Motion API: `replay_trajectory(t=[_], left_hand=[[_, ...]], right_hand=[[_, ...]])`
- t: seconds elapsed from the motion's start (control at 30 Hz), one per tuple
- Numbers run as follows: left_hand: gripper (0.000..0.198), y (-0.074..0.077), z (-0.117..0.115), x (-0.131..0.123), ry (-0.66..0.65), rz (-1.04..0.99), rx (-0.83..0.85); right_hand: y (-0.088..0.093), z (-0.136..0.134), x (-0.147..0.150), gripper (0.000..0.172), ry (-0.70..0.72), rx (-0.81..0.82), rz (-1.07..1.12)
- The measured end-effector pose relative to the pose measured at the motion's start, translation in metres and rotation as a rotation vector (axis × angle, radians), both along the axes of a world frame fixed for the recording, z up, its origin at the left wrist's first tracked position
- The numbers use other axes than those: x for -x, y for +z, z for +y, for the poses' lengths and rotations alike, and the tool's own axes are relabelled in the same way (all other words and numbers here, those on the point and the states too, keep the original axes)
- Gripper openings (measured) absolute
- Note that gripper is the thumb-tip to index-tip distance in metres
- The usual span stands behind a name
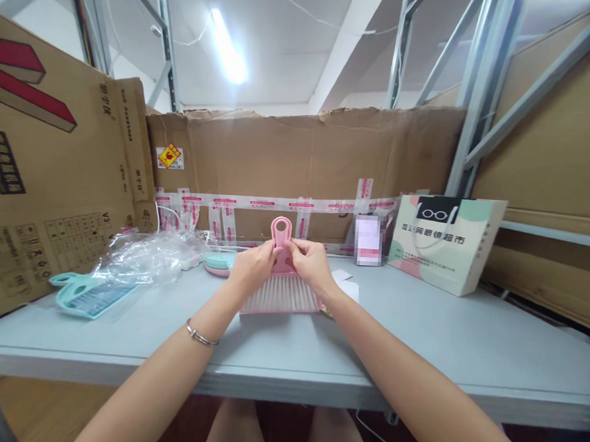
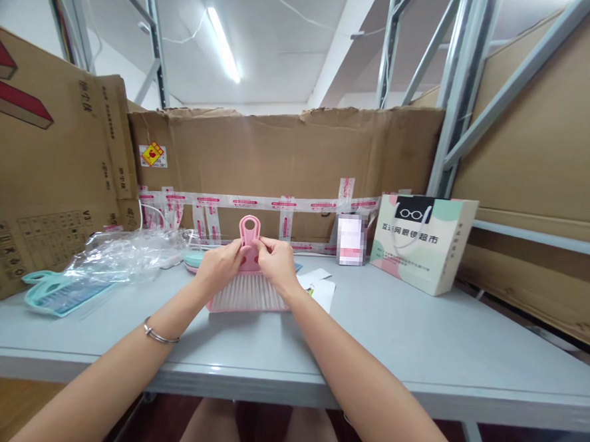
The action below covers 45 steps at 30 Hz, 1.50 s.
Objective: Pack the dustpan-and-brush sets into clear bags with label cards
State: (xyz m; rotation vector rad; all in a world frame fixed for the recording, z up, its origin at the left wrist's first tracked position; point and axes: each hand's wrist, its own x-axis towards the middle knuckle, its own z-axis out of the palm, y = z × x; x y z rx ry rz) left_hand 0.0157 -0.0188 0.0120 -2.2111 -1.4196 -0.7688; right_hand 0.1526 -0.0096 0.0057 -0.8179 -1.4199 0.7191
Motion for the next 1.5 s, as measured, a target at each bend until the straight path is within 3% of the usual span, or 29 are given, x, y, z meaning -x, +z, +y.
replay_trajectory(t=[0.13, 0.27, 0.33, 0.4, 0.5, 0.57, 0.7, 0.8, 0.97, 1.03, 1.17, 1.33, 1.43, 1.5], left_hand=[[0.033, 0.001, -0.002, -0.001, -0.013, -0.021, 0.01], [0.031, 0.002, 0.001, 0.005, -0.132, -0.137, 0.037], [0.028, 0.001, 0.007, 0.011, -0.228, -0.214, 0.095], [0.028, -0.002, 0.014, 0.019, -0.286, -0.296, 0.158], [0.028, -0.006, 0.027, 0.031, -0.285, -0.401, 0.221], [0.028, -0.008, 0.034, 0.037, -0.254, -0.454, 0.25], [0.028, -0.011, 0.041, 0.043, -0.203, -0.508, 0.265], [0.027, -0.011, 0.04, 0.043, -0.214, -0.494, 0.263], [0.028, -0.011, 0.04, 0.042, -0.225, -0.475, 0.256], [0.03, -0.011, 0.04, 0.042, -0.219, -0.468, 0.264], [0.031, -0.012, 0.04, 0.042, -0.216, -0.459, 0.285], [0.03, -0.014, 0.042, 0.042, -0.22, -0.475, 0.271], [0.031, -0.014, 0.044, 0.042, -0.218, -0.496, 0.266], [0.031, -0.014, 0.044, 0.042, -0.228, -0.525, 0.276]], right_hand=[[-0.002, -0.001, 0.003, 0.041, -0.019, -0.017, -0.006], [0.004, -0.002, -0.001, 0.048, 0.12, 0.059, 0.015], [0.008, 0.004, -0.015, 0.052, 0.148, 0.08, 0.003], [0.009, 0.015, -0.039, 0.053, 0.063, 0.08, -0.052], [0.002, 0.034, -0.083, 0.045, -0.21, 0.164, -0.399], [-0.007, 0.043, -0.105, 0.041, -0.313, 0.374, -0.751], [-0.017, 0.045, -0.125, 0.069, -0.24, 0.632, -1.144], [-0.013, 0.04, -0.134, 0.07, -0.182, 0.638, -1.144], [-0.013, 0.041, -0.152, 0.078, -0.366, 0.722, -1.108], [-0.018, 0.044, -0.154, 0.077, -0.359, 0.773, -1.119], [-0.023, 0.051, -0.155, 0.054, -0.284, 0.781, -1.121], [-0.023, 0.051, -0.157, 0.027, -0.322, 0.699, -1.098], [-0.021, 0.051, -0.154, 0.02, -0.358, 0.627, -1.067], [-0.017, 0.051, -0.152, 0.022, -0.454, 0.493, -0.98]])
